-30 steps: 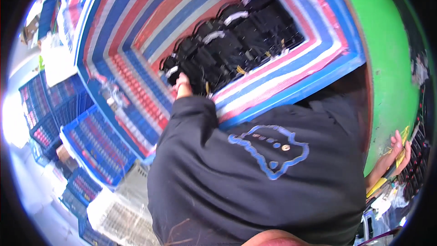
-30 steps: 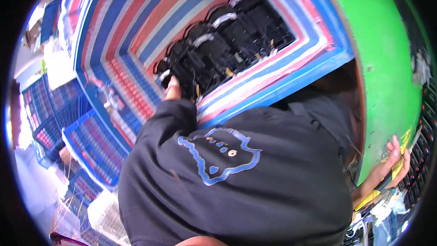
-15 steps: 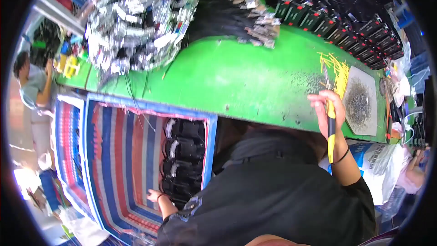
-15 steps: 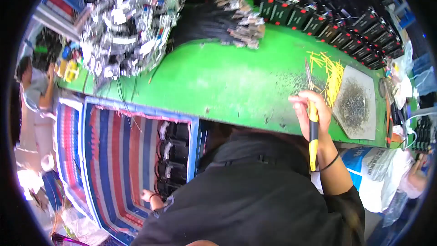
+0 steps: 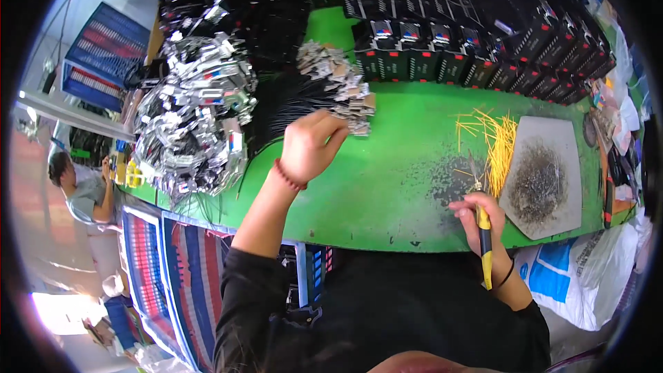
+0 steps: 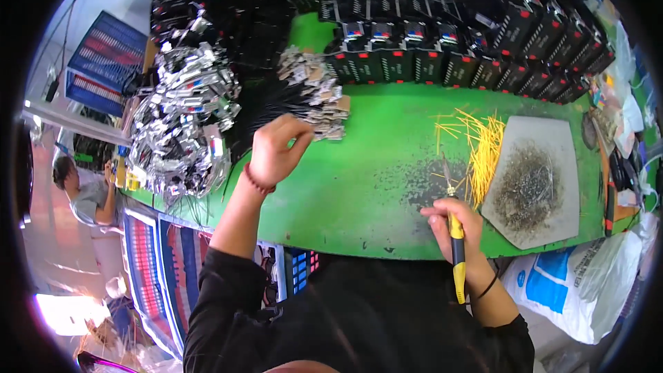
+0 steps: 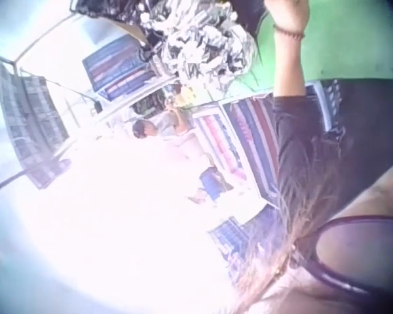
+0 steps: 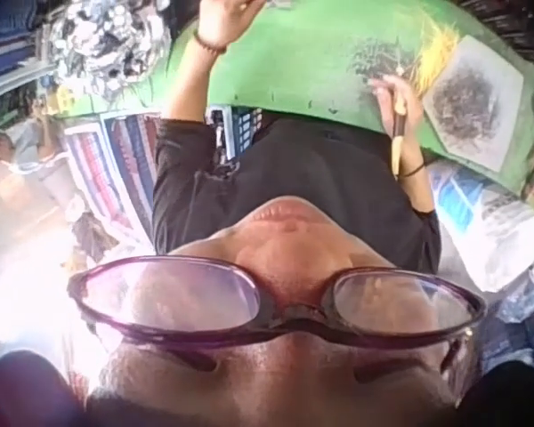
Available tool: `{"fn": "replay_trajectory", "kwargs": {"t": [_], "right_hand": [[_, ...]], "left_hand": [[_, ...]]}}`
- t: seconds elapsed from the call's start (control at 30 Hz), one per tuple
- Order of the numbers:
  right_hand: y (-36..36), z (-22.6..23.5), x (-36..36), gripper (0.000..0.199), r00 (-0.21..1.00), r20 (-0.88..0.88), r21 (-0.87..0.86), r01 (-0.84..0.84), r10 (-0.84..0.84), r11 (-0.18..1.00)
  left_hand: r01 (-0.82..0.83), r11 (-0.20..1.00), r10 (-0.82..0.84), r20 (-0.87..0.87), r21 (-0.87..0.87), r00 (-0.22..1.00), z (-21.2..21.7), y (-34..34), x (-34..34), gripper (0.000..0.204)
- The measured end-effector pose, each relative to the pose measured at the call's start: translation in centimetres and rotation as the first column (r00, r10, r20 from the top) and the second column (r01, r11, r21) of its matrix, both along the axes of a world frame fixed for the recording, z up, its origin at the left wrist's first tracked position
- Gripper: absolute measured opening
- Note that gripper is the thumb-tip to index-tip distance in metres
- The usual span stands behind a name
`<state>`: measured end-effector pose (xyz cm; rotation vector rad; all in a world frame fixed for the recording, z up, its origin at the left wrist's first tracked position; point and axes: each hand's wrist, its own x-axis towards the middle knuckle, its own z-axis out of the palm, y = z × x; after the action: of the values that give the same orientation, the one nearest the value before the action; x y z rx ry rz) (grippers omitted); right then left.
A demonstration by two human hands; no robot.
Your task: The person solders wires onto a circuit board, inserts the assembly into a black plastic toy car housing, and places the unit into a striped bin before starting another board.
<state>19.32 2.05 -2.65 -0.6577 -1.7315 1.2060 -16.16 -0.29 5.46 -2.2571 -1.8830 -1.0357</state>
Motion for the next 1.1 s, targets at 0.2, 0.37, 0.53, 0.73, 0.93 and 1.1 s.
{"fn": "replay_trajectory", "kwargs": {"t": [0.2,0.37,0.53,0.73,0.93,1.1], "right_hand": [[1.6,0.6,0.7,0.023,0.999,-0.014,-0.078,0.046,-0.048,0.996],[2.8,0.4,0.6,0.023,1.000,-0.017,-0.071,0.010,-0.011,0.997],[2.7,0.2,0.5,0.022,1.000,-0.018,-0.090,0.004,-0.006,0.996],[2.2,0.1,1.2,0.024,0.999,0.026,-0.037,-0.020,0.021,0.999],[1.1,3.5,-1.2,0.033,0.964,-0.262,-0.383,-0.054,-0.052,0.922],[0.3,4.0,0.8,0.037,0.965,-0.248,-0.347,-0.006,-0.085,0.938]], "left_hand": [[-0.150,0.971,0.114,-0.191,-0.188,0.975,-1.7,7.8,-0.2,0.020],[-0.198,0.941,0.158,-0.162,-0.274,0.974,-1.7,8.7,0.5,0.014],[-0.299,0.942,0.247,-0.289,-0.151,0.925,-2.1,8.9,0.9,0.010],[-0.011,0.946,0.084,-0.213,0.323,0.973,-2.0,7.1,3.2,0.008],[0.438,0.845,-0.442,-0.063,0.307,0.895,-1.3,1.2,16.6,0.025],[0.483,0.869,-0.493,0.296,0.111,0.818,-2.1,0.1,16.0,0.039]]}}
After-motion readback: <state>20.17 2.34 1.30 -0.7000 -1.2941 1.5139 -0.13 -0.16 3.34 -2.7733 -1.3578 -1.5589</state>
